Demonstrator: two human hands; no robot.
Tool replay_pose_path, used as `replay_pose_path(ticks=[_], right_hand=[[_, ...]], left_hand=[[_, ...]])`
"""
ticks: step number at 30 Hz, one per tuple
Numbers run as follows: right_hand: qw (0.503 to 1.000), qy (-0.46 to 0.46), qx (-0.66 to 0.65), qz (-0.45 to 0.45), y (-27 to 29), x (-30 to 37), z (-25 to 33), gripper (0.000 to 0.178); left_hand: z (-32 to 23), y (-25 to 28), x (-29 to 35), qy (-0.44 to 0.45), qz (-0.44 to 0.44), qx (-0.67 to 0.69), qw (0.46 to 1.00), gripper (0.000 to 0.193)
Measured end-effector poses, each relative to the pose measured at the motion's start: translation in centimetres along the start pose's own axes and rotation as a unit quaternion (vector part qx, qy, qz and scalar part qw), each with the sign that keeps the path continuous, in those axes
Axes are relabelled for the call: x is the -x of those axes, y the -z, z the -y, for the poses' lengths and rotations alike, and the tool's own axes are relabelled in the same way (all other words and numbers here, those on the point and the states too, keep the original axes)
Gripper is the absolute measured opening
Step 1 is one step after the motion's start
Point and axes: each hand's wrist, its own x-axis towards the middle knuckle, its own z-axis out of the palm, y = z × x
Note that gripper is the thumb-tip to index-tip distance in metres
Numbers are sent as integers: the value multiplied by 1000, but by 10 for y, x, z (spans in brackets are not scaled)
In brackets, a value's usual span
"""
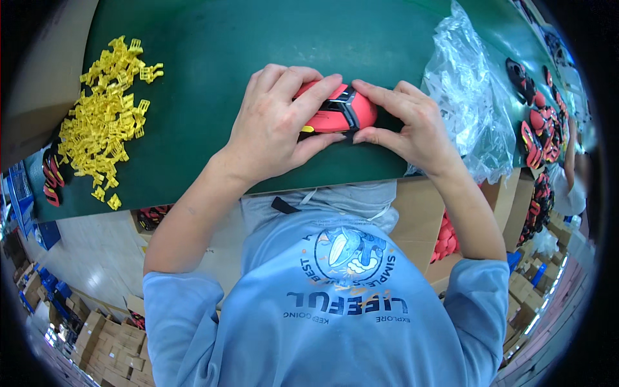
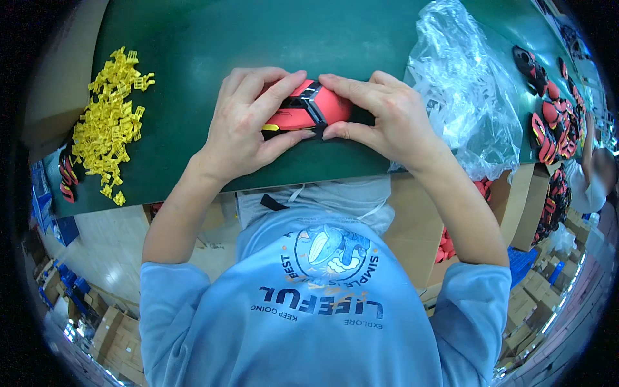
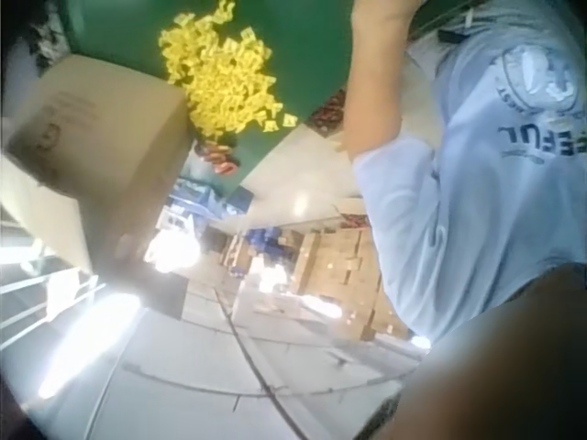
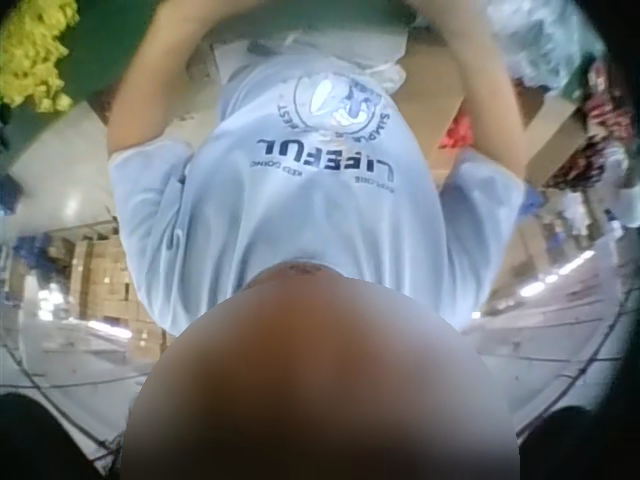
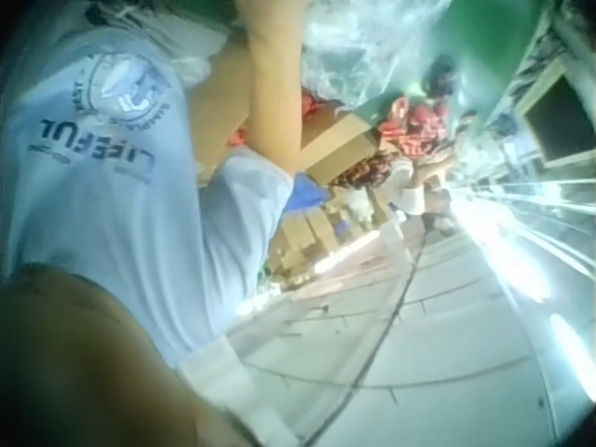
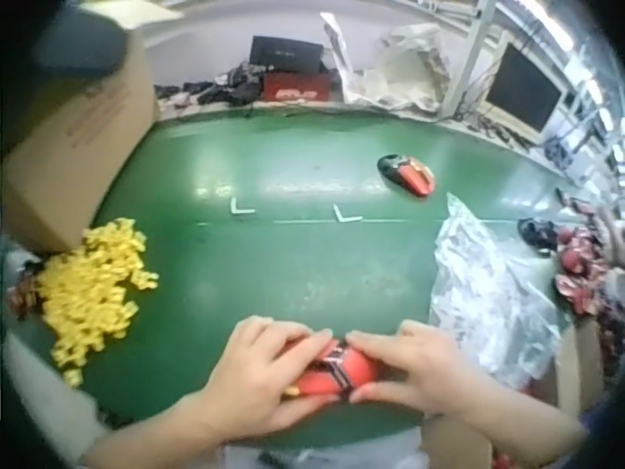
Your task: The person assembles components of an electronic device by hand, joining a pink plastic housing to a black electronic base with yellow clips.
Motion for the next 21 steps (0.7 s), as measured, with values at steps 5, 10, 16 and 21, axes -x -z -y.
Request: replay_pose_path(ticks=[5, 10, 16, 21], right_hand=[[998, 50, -25, 14, 4, 7, -8, 54], [998, 20, 63, 16, 12, 6, 6, 53], [996, 10, 56, -66, -16, 19, -1, 48], [990, 28, 20, -134, -27, 36, -2, 45]], left_hand=[[-5, -4, 2, -4, 24, 9, 1000, 75], [-6, -1, 2, -24, 12, -12, 1000, 75], [3, -4, -25, -56, 56, -12, 997, 76], [6, -13, -24, -81, 39, 17, 996, 64]])
